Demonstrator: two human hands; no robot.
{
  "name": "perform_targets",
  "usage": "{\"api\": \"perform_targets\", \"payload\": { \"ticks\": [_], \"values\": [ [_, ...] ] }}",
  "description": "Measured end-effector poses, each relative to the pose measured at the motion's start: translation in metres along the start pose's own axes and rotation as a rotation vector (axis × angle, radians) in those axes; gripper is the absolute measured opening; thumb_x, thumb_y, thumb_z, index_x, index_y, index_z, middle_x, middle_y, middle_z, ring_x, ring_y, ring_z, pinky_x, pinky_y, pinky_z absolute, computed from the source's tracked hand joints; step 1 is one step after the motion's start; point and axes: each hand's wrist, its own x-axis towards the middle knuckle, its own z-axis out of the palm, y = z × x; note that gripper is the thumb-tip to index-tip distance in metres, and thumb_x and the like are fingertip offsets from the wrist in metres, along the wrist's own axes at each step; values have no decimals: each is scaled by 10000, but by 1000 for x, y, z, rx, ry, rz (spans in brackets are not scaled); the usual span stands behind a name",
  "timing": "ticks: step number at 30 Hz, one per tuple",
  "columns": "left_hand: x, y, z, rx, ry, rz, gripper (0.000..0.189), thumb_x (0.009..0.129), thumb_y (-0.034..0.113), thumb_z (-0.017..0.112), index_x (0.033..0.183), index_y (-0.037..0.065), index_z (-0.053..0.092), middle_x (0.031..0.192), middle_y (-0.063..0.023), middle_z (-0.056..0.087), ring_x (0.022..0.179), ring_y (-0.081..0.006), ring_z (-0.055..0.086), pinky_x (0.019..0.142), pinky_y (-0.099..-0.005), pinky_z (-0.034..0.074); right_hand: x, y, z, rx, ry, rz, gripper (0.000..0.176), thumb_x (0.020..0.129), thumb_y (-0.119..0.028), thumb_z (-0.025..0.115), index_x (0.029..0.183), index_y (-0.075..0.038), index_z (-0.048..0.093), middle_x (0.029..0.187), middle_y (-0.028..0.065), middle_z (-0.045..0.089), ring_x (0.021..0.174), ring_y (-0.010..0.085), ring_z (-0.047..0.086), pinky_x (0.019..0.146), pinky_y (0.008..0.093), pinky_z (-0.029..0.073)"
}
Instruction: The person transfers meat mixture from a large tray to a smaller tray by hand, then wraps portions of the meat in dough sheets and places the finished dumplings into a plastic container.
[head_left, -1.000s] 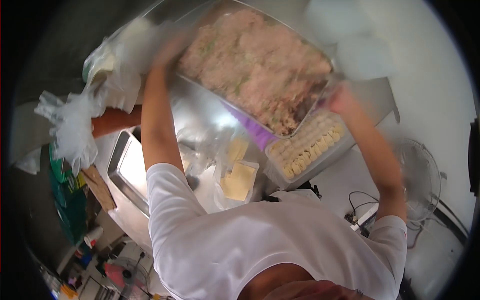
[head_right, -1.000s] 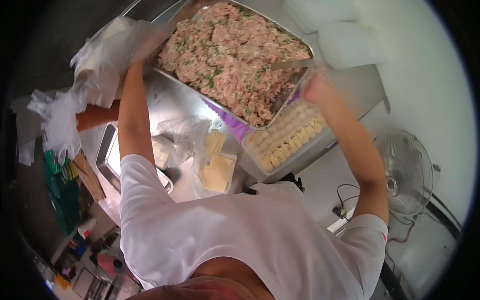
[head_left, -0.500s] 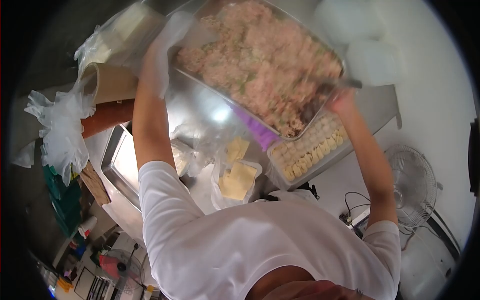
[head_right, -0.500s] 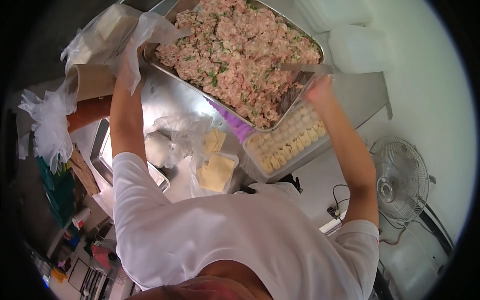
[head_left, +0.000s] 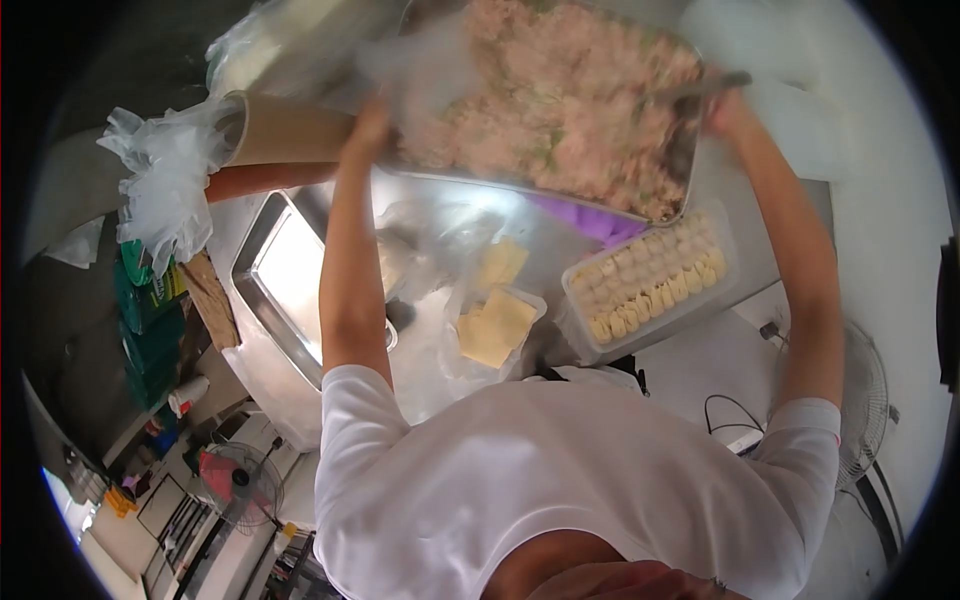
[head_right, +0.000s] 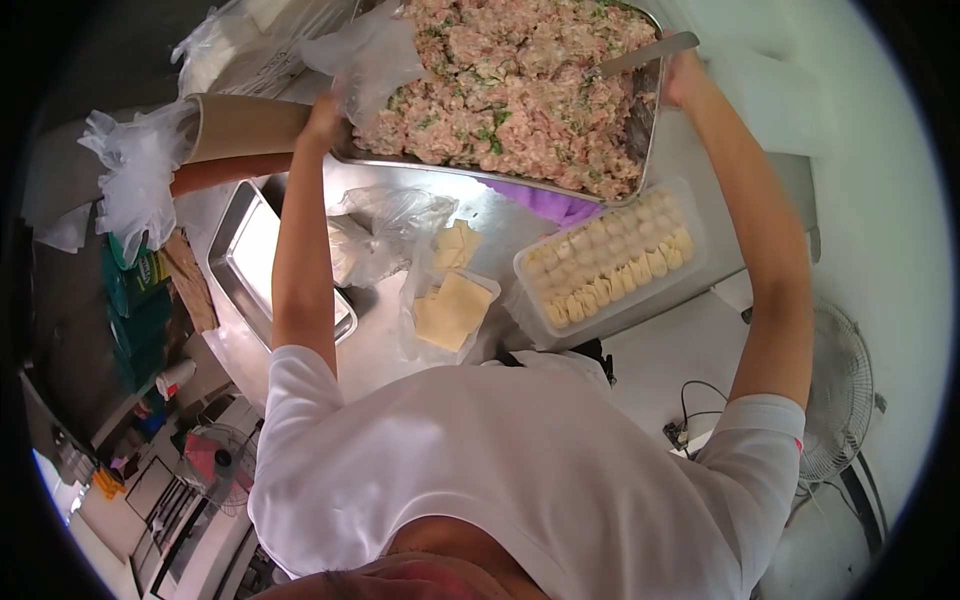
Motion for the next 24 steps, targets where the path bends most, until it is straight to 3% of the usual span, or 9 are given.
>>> {"api": "perform_targets", "payload": {
  "ticks": [5, 8, 12, 15, 18, 20, 22, 23, 24],
  "values": [
    [-45, -23, 15, -180, 64, -25, 694, 936, 564, 385, 1230, -52, 512, 1151, -80, 581, 1033, -162, 526, 924, -313, 398, 30, -33, 18, -130, 102, -39, 549, 951, -453, 350, 1354, -88, 429, 1346, 106, 407, 1074, 277, 462, 943, 468, 382],
    [-95, -2, 48, -266, 166, 49, 676, 965, 537, 313, 1297, -37, 445, 1163, -110, 577, 1007, -202, 564, 861, -326, 463, 161, -49, -58, -298, -46, -355, 374, 975, -348, 389, 1098, -34, 552, 1030, 131, 592, 917, 266, 587, 774, 424, 493],
    [-135, 0, 81, -426, 266, -143, 659, 967, 529, 316, 1265, -39, 467, 1110, -110, 596, 932, -209, 595, 803, -326, 490, 172, -70, -36, -612, -186, -595, 321, 967, -296, 420, 1115, -41, 547, 1065, 120, 587, 969, 229, 574, 837, 398, 479],
    [-160, 9, 104, -576, 324, -255, 713, 939, 571, 352, 1243, -63, 471, 1160, -136, 585, 1034, -234, 580, 906, -342, 456, 187, -87, -23, -213, -65, -447, 312, 955, -287, 447, 1147, -55, 531, 1083, 106, 581, 996, 200, 561, 872, 362, 474],
    [-165, -12, 120, -527, 395, -264, 729, 934, 588, 341, 1244, -58, 474, 1166, -144, 581, 1047, -241, 574, 921, -356, 440, 178, -102, -14, -103, -168, -232, 501, 942, -301, 461, 1417, -205, 331, 1313, 196, 455, 910, 184, 497, 893, 322, 425],
    [-173, -5, 126, -538, 414, -294, 718, 941, 561, 356, 1298, -61, 392, 1235, -176, 523, 1115, -268, 520, 957, -372, 403, 188, -95, -17, -10, -282, -417, 625, 927, -412, 451, 1443, -133, 234, 1375, 267, 375, 1040, 291, 491, 1025, 369, 322],
    [-169, -10, 128, -317, 626, -167, 670, 953, 475, 410, 1354, -45, 280, 1331, -206, 417, 1184, -298, 443, 987, -380, 367, 134, -101, -1, 105, -293, -191, 727, 918, -504, 411, 1438, -52, 180, 1382, 300, 338, 1192, 374, 423, 1084, 423, 237],
    [-167, -8, 125, -288, 704, -22, 675, 913, 286, 549, 1387, -17, 175, 1330, -219, 375, 1182, -328, 420, 992, -370, 358, 103, -98, 13, 171, -212, -285, 748, 914, -529, 397, 1418, -13, 199, 1378, 311, 331, 1233, 397, 387, 1084, 453, 231],
    [-171, 8, 117, -292, 716, -24, 675, 913, 286, 549, 1387, -17, 175, 1330, -219, 375, 1182, -328, 420, 992, -370, 358, 75, -94, 21, 241, -122, -378, 776, 910, -554, 383, 1399, 26, 218, 1374, 322, 325, 1275, 420, 351, 1084, 483, 225]
  ]
}}
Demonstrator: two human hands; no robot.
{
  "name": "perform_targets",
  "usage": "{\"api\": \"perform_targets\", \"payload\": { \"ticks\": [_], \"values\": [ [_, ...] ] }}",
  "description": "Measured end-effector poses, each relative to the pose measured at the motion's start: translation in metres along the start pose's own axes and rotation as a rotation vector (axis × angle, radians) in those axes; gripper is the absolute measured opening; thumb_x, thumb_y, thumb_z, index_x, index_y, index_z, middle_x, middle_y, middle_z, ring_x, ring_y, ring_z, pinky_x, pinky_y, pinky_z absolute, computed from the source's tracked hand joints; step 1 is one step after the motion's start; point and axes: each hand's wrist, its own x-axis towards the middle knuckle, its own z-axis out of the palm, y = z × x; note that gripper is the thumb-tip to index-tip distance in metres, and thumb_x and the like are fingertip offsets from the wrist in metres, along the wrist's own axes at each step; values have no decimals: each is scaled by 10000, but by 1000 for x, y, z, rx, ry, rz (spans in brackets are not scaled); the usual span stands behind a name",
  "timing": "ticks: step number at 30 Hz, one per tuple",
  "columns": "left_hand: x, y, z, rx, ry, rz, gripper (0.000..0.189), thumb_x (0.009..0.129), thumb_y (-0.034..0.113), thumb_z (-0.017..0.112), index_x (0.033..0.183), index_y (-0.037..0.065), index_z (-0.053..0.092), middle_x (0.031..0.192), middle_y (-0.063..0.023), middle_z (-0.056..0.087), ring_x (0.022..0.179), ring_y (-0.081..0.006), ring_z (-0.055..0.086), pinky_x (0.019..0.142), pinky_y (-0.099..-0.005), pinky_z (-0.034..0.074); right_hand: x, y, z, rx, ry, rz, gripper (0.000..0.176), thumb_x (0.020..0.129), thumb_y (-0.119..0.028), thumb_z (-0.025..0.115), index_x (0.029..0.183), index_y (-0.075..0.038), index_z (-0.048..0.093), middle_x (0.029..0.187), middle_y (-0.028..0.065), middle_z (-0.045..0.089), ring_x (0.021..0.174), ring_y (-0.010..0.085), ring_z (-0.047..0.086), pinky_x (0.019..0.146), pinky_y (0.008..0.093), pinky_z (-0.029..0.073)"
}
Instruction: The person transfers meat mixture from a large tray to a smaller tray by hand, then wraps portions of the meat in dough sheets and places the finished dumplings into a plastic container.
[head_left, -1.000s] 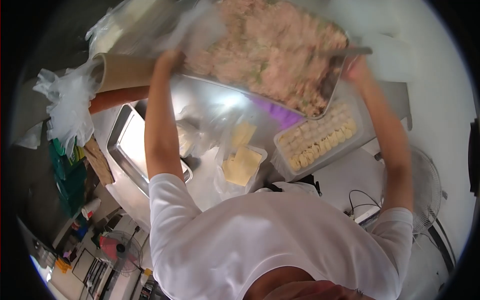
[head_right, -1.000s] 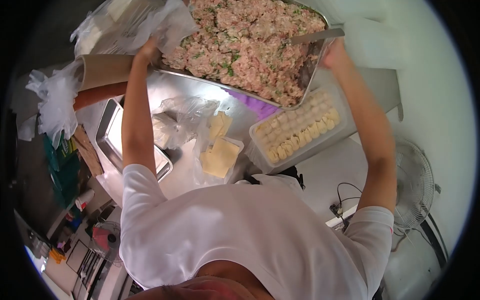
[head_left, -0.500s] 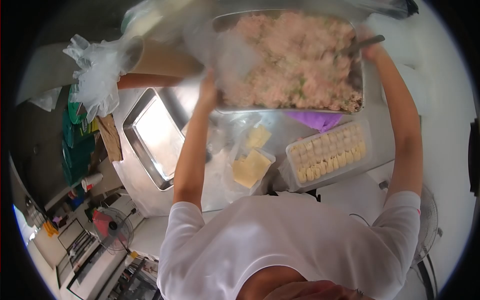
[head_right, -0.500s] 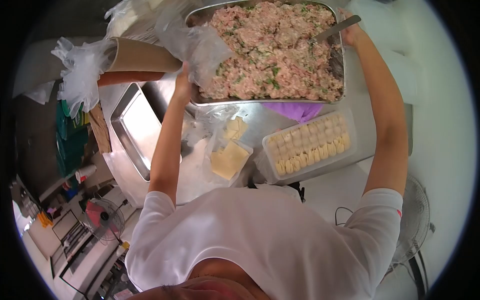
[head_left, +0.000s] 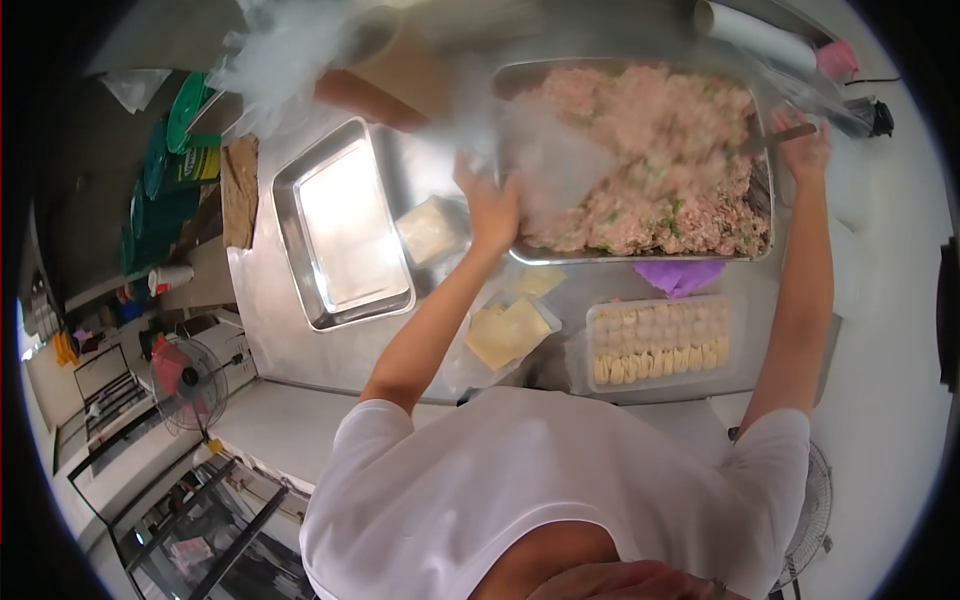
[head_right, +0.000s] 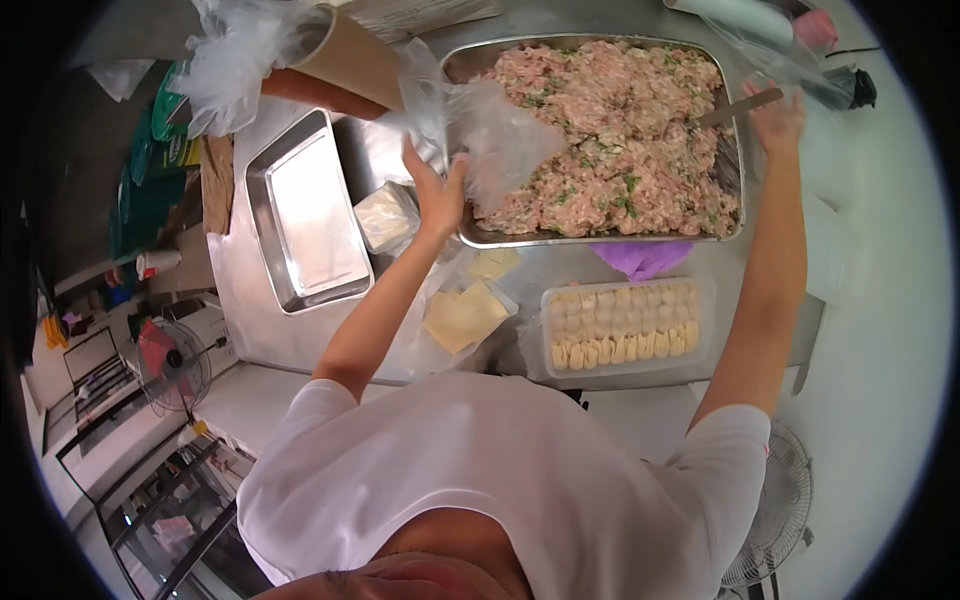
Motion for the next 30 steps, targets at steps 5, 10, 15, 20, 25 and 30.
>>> {"api": "perform_targets", "payload": {
  "ticks": [5, 10, 15, 20, 25, 30],
  "values": [
    [25, 38, -19, 568, -70, 710, 463, 727, 73, 716, 1158, 35, 552, 1118, -199, 475, 1013, -343, 518, 877, -374, 433, -93, -28, 14, -12, 16, -139, 697, 939, -499, 309, 1379, 39, 255, 1406, 344, 252, 1328, 443, 269, 1096, 553, 189],
    [45, 52, -31, 455, 109, 957, 167, 703, 49, 721, 832, 11, 623, 966, -114, 579, 761, -242, 583, 666, -327, 469, -183, -38, 58, -61, -89, -273, 735, 930, -483, 317, 1388, 81, 200, 1435, 347, 183, 1354, 449, 202, 1112, 549, 174],
    [30, 199, -102, 631, 551, 1531, 142, 668, -22, 653, 696, 61, 540, 865, -38, 627, 548, -164, 519, 478, -268, 414, -250, -18, 78, -28, -211, -323, 775, 924, -502, 324, 1402, 88, 165, 1430, 351, 194, 1347, 455, 214, 1110, 529, 191],
    [48, 306, -138, 958, 331, 1760, 131, 854, 112, 540, 889, 5, 606, 908, -166, 620, 799, -341, 603, 697, -420, 485, -289, 16, 82, 113, -475, -217, 879, 875, -568, 431, 1406, 81, 166, 1421, 356, 206, 1338, 452, 235, 1104, 522, 210],
    [154, 239, -122, 1587, -243, 1219, 259, 869, 159, 482, 1023, -24, 580, 975, -142, 604, 887, -322, 577, 790, -400, 455, -315, 49, 89, 114, -512, -173, 862, 883, -564, 436, 1402, 76, 186, 1401, 357, 245, 1305, 453, 298, 1092, 507, 244],
    [154, 247, -104, 1415, -524, 630, 298, 860, 161, 472, 1050, -40, 583, 1024, -129, 605, 919, -287, 577, 806, -382, 453, -319, 76, 81, 123, -502, -78, 809, 899, -539, 425, 1394, 67, 222, 1380, 358, 284, 1274, 447, 349, 1074, 502, 280]
  ]
}}
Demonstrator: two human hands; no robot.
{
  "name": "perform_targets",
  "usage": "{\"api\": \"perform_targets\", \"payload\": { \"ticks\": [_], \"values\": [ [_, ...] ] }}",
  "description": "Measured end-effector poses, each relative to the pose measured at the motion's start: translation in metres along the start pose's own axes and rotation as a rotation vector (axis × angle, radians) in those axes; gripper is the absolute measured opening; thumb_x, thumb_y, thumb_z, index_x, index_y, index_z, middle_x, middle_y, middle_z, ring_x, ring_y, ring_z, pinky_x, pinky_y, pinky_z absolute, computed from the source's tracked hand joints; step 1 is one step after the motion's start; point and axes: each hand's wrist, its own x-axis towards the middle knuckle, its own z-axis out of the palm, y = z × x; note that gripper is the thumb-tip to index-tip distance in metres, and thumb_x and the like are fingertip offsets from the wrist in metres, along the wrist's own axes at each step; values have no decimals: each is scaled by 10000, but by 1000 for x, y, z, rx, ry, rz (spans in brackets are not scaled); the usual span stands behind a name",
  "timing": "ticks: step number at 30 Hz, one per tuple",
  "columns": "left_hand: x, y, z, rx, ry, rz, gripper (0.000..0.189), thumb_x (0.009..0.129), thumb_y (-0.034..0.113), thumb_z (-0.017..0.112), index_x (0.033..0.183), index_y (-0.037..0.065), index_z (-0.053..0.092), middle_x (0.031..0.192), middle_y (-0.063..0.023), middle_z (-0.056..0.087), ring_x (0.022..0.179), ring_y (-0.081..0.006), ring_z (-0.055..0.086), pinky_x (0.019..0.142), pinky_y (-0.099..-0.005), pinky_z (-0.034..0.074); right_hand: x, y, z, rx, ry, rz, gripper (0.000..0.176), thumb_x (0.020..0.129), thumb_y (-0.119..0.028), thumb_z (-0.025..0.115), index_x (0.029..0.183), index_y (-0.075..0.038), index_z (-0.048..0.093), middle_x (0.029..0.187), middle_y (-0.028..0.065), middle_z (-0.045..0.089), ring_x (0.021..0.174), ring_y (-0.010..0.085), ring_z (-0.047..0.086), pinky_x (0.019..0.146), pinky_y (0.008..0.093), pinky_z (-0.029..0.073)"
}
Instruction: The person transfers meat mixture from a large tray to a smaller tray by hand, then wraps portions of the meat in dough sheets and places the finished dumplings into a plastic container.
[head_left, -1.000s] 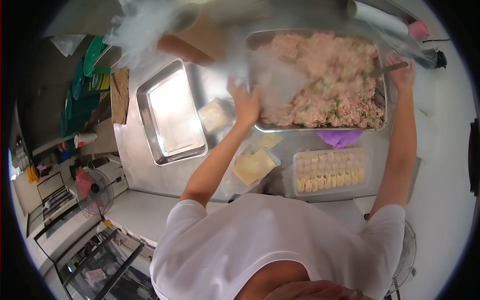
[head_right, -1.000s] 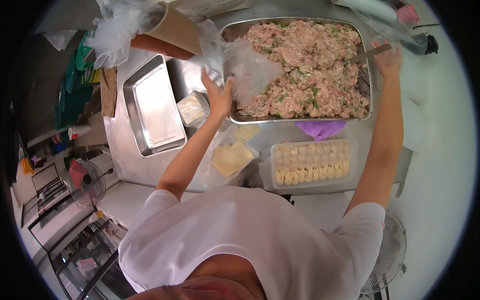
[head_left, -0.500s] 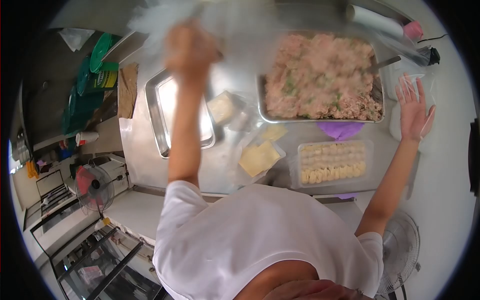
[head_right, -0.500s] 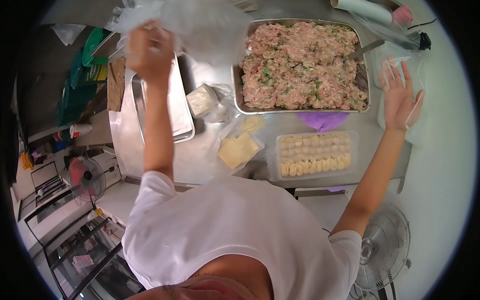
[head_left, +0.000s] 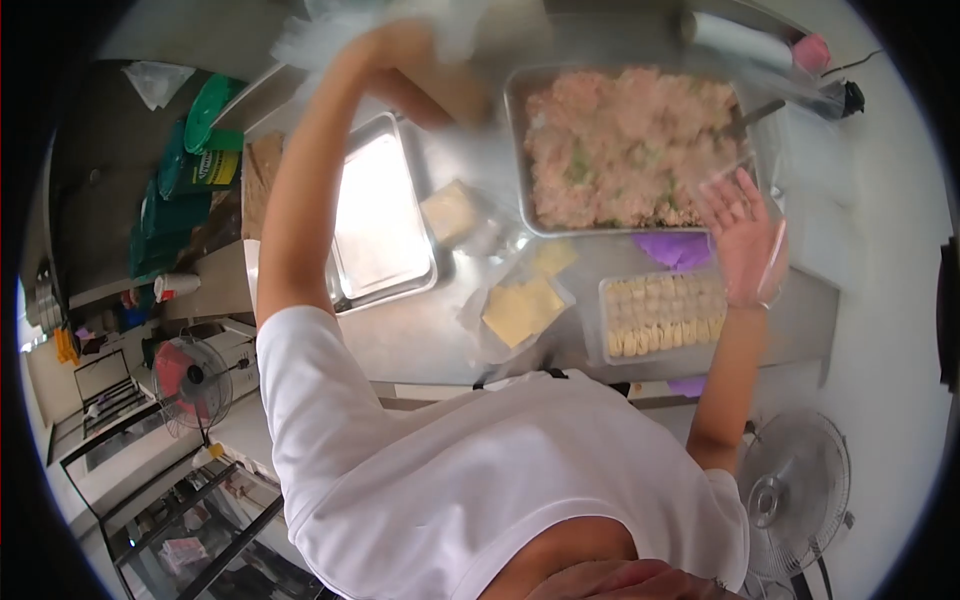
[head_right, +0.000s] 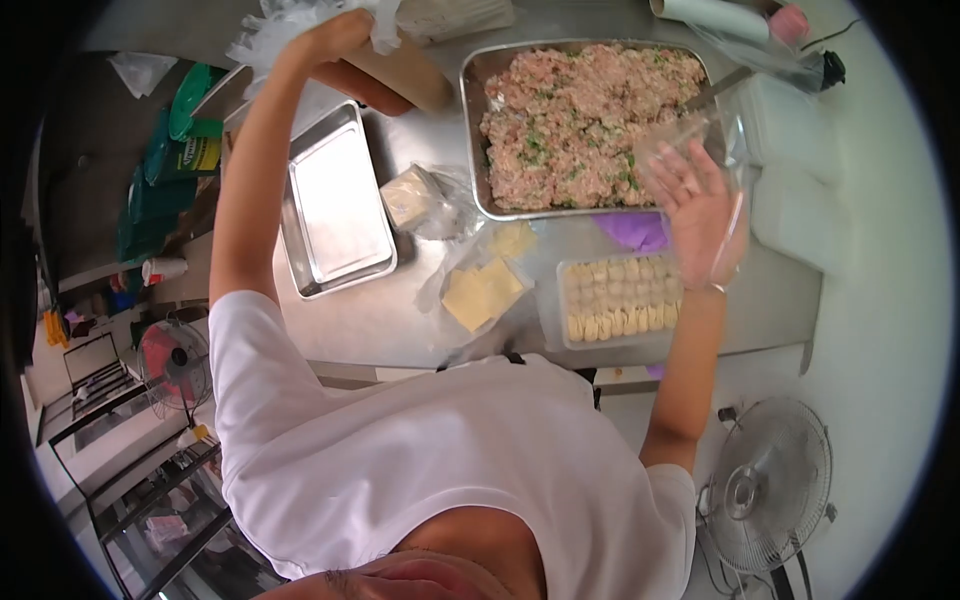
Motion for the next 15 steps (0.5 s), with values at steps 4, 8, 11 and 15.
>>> {"api": "perform_targets", "payload": {
  "ticks": [4, 8, 11, 15],
  "values": [
    [-2, 25, -18, -465, -179, -447, 330, 853, 163, 463, 1071, -52, 586, 1064, -119, 607, 944, -260, 576, 818, -368, 452, -2, 17, 16, -248, 36, 108, 718, 914, -482, 448, 1375, 49, 302, 1385, 241, 366, 1271, 356, 385, 1060, 420, 319],
    [2, 11, -32, -62, -313, 129, 302, 824, 239, 515, 915, 3, 681, 948, -135, 656, 906, -228, 601, 819, -340, 452, 0, 43, 31, -763, 157, 65, 601, 914, -432, 487, 1312, 17, 449, 1361, 113, 440, 1253, 254, 418, 1034, 332, 340],
    [-61, 74, -65, -354, -129, -210, 254, 758, 230, 613, 880, 17, 677, 830, -144, 648, 832, -256, 602, 794, -372, 453, 1, 55, 10, -492, 125, 196, 520, 897, -369, 530, 1277, -14, 509, 1344, 108, 455, 1248, 240, 418, 1036, 323, 327],
    [-64, 54, -36, -98, 490, -20, 262, 660, 208, 716, 817, 7, 659, 781, -154, 632, 761, -298, 597, 743, -408, 470, -2, 75, -6, -325, 64, 198, 547, 863, -321, 572, 1307, -16, 476, 1341, 99, 458, 1255, 234, 407, 1051, 329, 303]
  ]
}}
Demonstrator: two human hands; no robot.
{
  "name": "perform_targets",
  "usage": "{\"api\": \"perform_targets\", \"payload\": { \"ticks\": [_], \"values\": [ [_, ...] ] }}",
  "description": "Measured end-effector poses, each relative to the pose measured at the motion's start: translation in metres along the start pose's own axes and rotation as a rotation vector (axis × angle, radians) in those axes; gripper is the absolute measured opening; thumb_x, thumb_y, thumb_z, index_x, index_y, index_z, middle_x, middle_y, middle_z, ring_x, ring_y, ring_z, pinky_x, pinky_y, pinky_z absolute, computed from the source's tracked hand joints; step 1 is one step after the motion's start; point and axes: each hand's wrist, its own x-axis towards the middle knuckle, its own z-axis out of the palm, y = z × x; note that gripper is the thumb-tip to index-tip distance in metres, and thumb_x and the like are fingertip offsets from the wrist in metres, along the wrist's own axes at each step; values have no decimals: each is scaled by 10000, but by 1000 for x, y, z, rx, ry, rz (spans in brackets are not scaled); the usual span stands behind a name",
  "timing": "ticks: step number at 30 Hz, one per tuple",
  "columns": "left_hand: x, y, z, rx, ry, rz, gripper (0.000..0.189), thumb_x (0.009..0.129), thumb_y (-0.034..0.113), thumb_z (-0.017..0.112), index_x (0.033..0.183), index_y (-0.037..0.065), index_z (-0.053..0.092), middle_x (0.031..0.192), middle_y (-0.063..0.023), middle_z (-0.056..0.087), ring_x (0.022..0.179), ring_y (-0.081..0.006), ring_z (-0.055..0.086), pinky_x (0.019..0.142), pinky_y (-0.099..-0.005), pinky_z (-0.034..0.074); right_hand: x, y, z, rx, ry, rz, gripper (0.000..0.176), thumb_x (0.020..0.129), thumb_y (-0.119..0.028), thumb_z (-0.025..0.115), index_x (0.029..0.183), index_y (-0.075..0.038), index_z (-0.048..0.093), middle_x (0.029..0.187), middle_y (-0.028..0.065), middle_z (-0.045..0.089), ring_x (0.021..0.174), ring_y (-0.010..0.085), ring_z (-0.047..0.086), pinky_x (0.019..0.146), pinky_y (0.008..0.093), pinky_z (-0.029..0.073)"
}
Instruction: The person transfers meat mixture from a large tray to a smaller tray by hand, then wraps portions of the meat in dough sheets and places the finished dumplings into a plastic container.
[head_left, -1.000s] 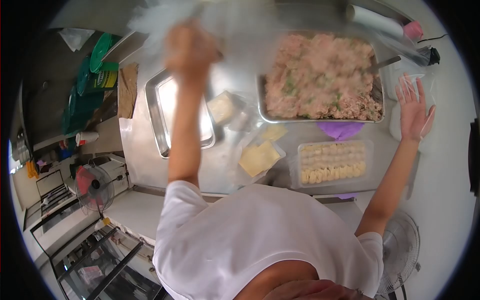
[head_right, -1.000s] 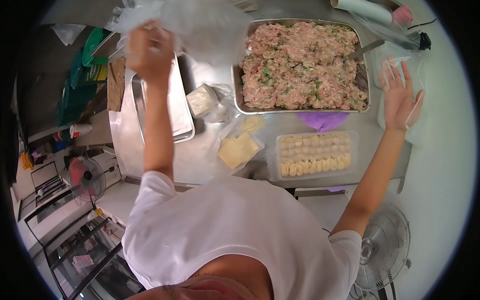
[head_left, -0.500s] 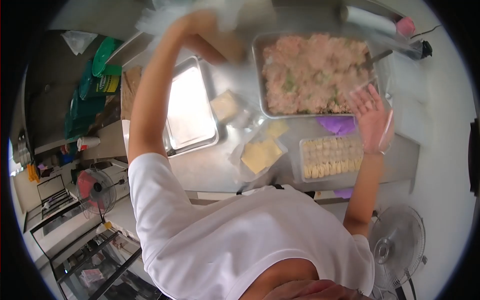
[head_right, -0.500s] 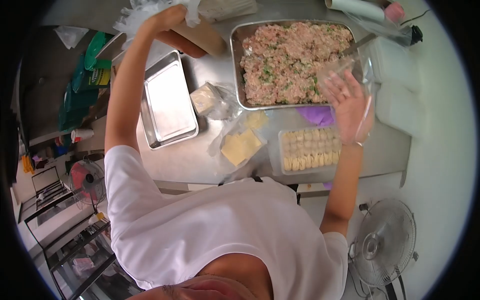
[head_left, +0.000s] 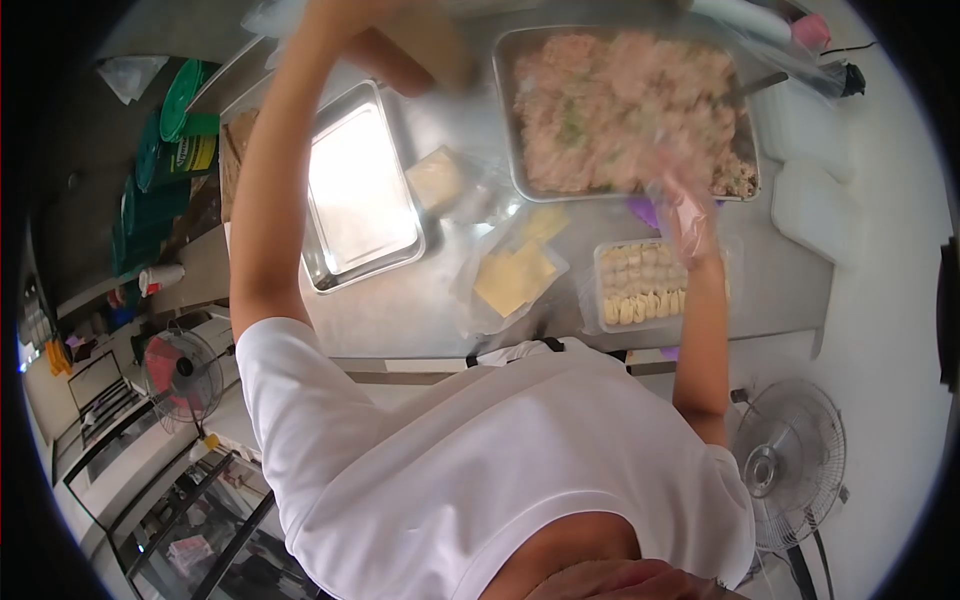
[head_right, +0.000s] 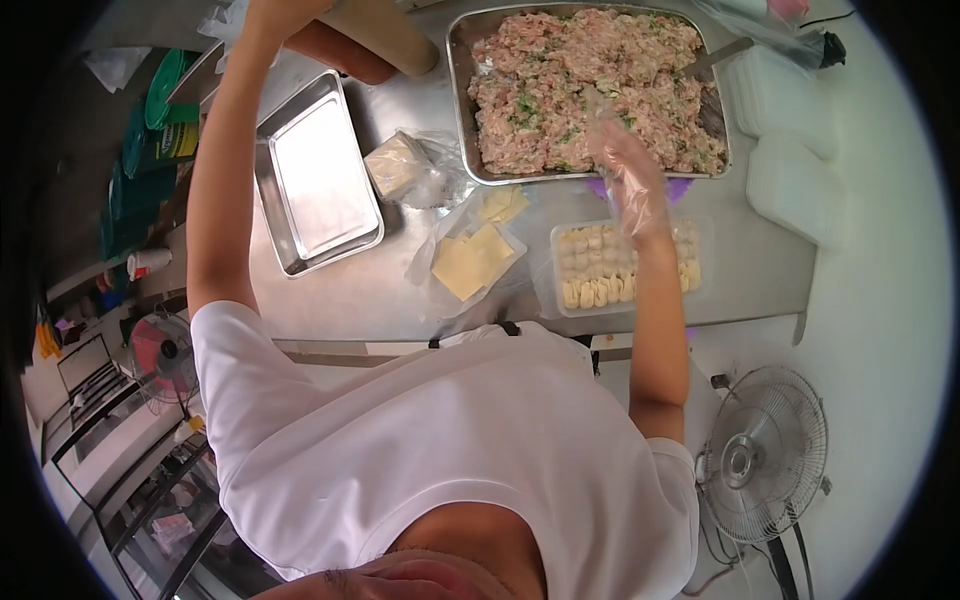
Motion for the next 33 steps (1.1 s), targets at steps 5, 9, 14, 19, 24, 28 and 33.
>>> {"api": "perform_targets", "payload": {
  "ticks": [5, 9, 14, 19, 24, 28, 33],
  "values": [
    [18, 11, 38, 267, 1092, 256, 197, 634, 162, 742, 731, 34, 628, 848, -171, 634, 812, -338, 605, 707, -404, 484, -14, -13, 22, -230, 106, 31, 606, 856, -338, 578, 1344, -13, 423, 1365, 91, 439, 1264, 257, 413, 1083, 378, 257],
    [26, -69, 57, 271, 22, 207, 88, 722, 108, 645, 780, 42, 654, 916, -156, 643, 883, -328, 608, 753, -381, 485, -16, -5, 2, -124, 19, -55, 553, 875, -315, 554, 1328, -20, 436, 1391, 95, 415, 1281, 263, 399, 1097, 385, 238],
    [12, -68, 55, 575, -208, 266, 177, 788, 62, 527, 874, 26, 677, 939, -174, 651, 881, -338, 619, 783, -373, 489, -25, -2, -5, -67, 130, -2, 621, 906, -357, 540, 1397, -28, 350, 1448, 103, 351, 1356, 252, 292, 1112, 360, 222],
    [29, -53, 40, 314, -608, 234, 197, 810, 114, 541, 912, 6, 671, 976, -193, 647, 903, -341, 615, 792, -377, 485, -20, -11, 28, -52, 236, 123, 468, 898, -214, 534, 1319, -31, 440, 1415, 103, 388, 1260, 203, 405, 1069, 311, 262],
    [39, -49, 54, 264, -616, 204, 208, 811, 128, 546, 923, 4, 671, 990, -199, 645, 905, -343, 616, 795, -378, 484, -19, -4, 19, -97, 213, 33, 465, 865, -164, 552, 1299, -20, 470, 1346, 92, 462, 1220, 165, 423, 1030, 285, 282],
    [43, -51, 53, 343, -492, 241, 218, 812, 138, 550, 932, 2, 670, 1000, -203, 643, 906, -344, 616, 797, -378, 484, -11, -21, 12, -74, 178, -105, 500, 832, -151, 594, 1293, 0, 473, 1241, 59, 527, 1176, 164, 455, 1012, 284, 299],
    [3, 4, 16, 132, -244, -135, 215, 797, 138, 560, 910, -9, 669, 956, -212, 637, 873, -357, 607, 789, -399, 475, 9, -7, -28, -269, 173, -82, 527, 810, -168, 614, 1276, 32, 470, 1239, 81, 528, 1145, 200, 477, 1002, 295, 317]
  ]
}}
